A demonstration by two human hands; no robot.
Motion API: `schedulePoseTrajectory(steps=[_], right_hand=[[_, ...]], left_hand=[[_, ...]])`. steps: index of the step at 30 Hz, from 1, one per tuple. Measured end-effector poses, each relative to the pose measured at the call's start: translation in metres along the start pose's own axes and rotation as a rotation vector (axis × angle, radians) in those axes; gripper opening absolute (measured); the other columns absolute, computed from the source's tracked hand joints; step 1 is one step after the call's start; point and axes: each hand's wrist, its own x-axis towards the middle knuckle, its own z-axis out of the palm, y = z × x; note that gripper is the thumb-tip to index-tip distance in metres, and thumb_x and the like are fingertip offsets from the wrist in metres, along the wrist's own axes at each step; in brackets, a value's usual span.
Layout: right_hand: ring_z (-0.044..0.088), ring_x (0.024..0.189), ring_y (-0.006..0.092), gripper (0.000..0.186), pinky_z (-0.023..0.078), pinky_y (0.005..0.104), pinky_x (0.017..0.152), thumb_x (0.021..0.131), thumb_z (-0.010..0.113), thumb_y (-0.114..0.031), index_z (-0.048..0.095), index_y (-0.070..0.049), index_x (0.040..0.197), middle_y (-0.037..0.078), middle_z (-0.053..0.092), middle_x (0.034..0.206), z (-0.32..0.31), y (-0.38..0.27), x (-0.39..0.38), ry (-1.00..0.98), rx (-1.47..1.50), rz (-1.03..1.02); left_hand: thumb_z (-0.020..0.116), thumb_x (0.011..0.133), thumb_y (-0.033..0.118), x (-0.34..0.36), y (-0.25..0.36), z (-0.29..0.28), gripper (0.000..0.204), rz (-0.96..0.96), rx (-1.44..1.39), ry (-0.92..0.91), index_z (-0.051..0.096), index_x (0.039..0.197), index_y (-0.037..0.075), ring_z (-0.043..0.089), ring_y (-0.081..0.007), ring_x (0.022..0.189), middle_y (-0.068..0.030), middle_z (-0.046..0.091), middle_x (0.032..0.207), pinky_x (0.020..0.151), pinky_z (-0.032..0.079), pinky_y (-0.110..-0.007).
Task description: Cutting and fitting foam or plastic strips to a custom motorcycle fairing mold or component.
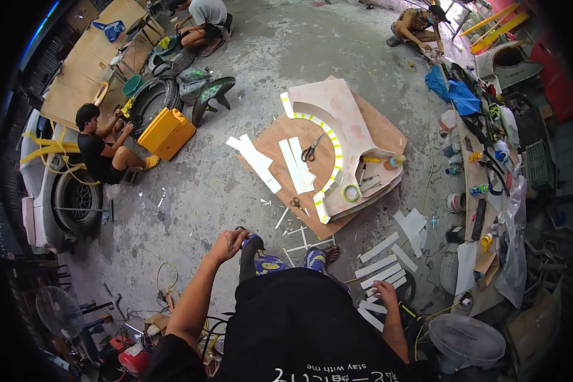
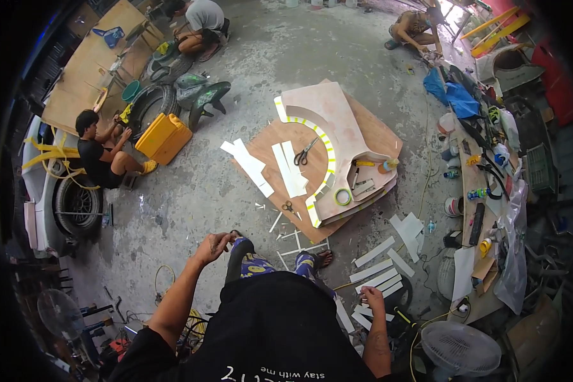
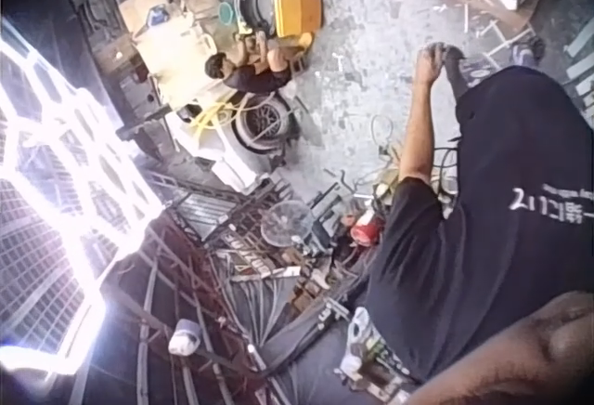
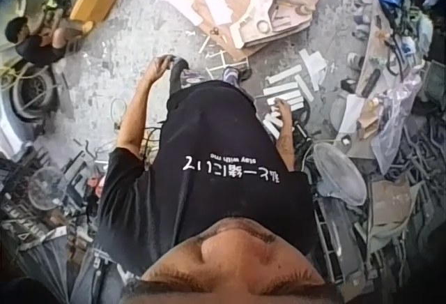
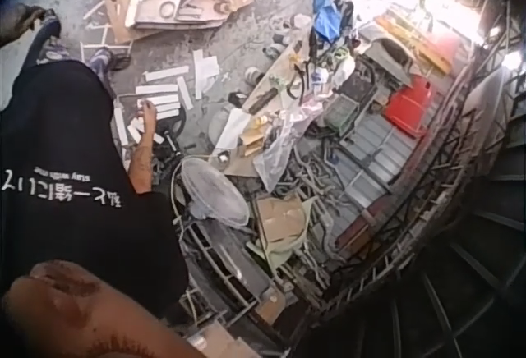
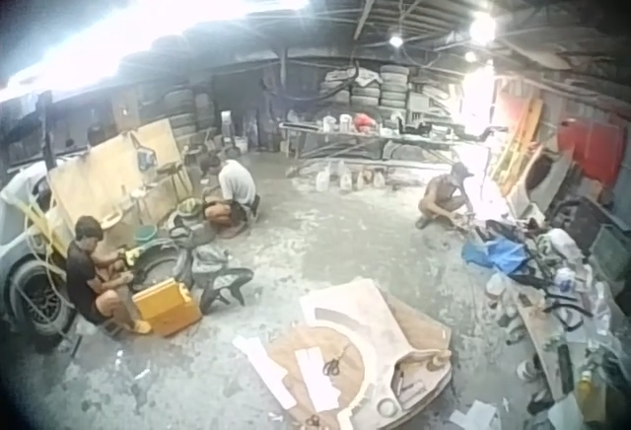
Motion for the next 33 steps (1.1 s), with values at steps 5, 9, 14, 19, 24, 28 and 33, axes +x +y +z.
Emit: schedulePoseTrajectory(steps=[5, 9, 14, 19, 24, 28, 33], right_hand=[[0.065, 0.069, 0.0114, 0.025, 0.051, 0.0240, 0.058, 0.091, 0.068, -0.024, 0.068, -0.005, 0.107, 0.003, 0.070, 0.091, 0.079, 0.010, -0.017, -0.026, 0.039, -0.032], [0.065, 0.073, 0.0109, 0.030, 0.054, 0.0256, 0.062, 0.092, 0.068, -0.033, 0.069, -0.007, 0.107, 0.001, 0.070, 0.092, 0.162, 0.009, -0.043, -0.073, -0.094, 0.017], [0.062, 0.072, 0.0106, 0.030, 0.051, 0.0280, 0.061, 0.092, 0.067, -0.035, 0.070, -0.008, 0.106, 0.000, 0.070, 0.090, 0.255, -0.030, -0.066, -0.084, -0.268, -0.079], [0.063, 0.071, 0.0110, 0.029, 0.051, 0.0289, 0.061, 0.091, 0.069, -0.034, 0.071, -0.007, 0.103, 0.002, 0.070, 0.086, 0.320, -0.052, -0.074, -0.046, -0.203, -0.118], [0.062, 0.068, 0.0121, 0.030, 0.052, 0.0294, 0.062, 0.088, 0.072, -0.033, 0.072, -0.005, 0.100, 0.003, 0.069, 0.081, 0.373, -0.067, -0.060, -0.045, -0.191, -0.080], [0.062, 0.068, 0.0122, 0.028, 0.052, 0.0301, 0.062, 0.088, 0.071, -0.031, 0.072, -0.005, 0.100, 0.003, 0.069, 0.082, 0.418, -0.072, -0.027, -0.003, -0.233, -0.064], [0.063, 0.068, 0.0128, 0.027, 0.052, 0.0307, 0.061, 0.087, 0.068, -0.030, 0.073, -0.006, 0.099, 0.003, 0.069, 0.081, 0.483, -0.129, 0.000, -0.061, -0.242, 0.037]], left_hand=[[0.044, 0.101, 0.021, -0.015, -0.074, -0.053, 0.032, 0.034, -0.025, -0.054, 0.065, 0.106, -0.003, 0.069, -0.0283, 0.067, -0.0197, 0.070, 0.086, 0.068, 0.054, -0.039], [0.048, 0.100, 0.026, -0.042, -0.142, -0.104, 0.034, -0.002, -0.024, -0.062, 0.068, 0.102, -0.001, 0.071, -0.0276, 0.069, -0.0184, 0.071, 0.081, 0.068, 0.054, -0.038], [0.057, 0.097, 0.030, -0.048, -0.182, -0.175, 0.035, -0.075, -0.011, -0.111, 0.073, 0.097, 0.000, 0.070, -0.0192, 0.068, -0.0150, 0.072, 0.080, 0.066, 0.054, -0.033], [0.063, 0.094, 0.031, -0.013, -0.193, -0.220, 0.035, -0.057, -0.077, -0.029, 0.075, 0.092, -0.001, 0.064, -0.0126, 0.063, -0.0111, 0.072, 0.073, 0.062, 0.051, -0.030], [0.055, 0.099, 0.024, 0.045, -0.179, -0.250, 0.033, 0.117, -0.060, -0.074, 0.070, 0.108, -0.003, 0.069, -0.0174, 0.069, -0.0122, 0.074, 0.096, 0.064, 0.053, -0.029], [0.045, 0.103, 0.023, 0.088, -0.140, -0.271, 0.035, 0.225, -0.088, -0.220, 0.063, 0.117, -0.004, 0.069, -0.0185, 0.074, -0.0127, 0.072, 0.106, 0.067, 0.053, -0.030], [0.048, 0.102, 0.020, 0.121, -0.128, -0.303, 0.031, 0.251, -0.075, -0.280, 0.067, 0.105, -0.003, 0.070, -0.0206, 0.073, -0.0142, 0.072, 0.095, 0.068, 0.054, -0.031]])
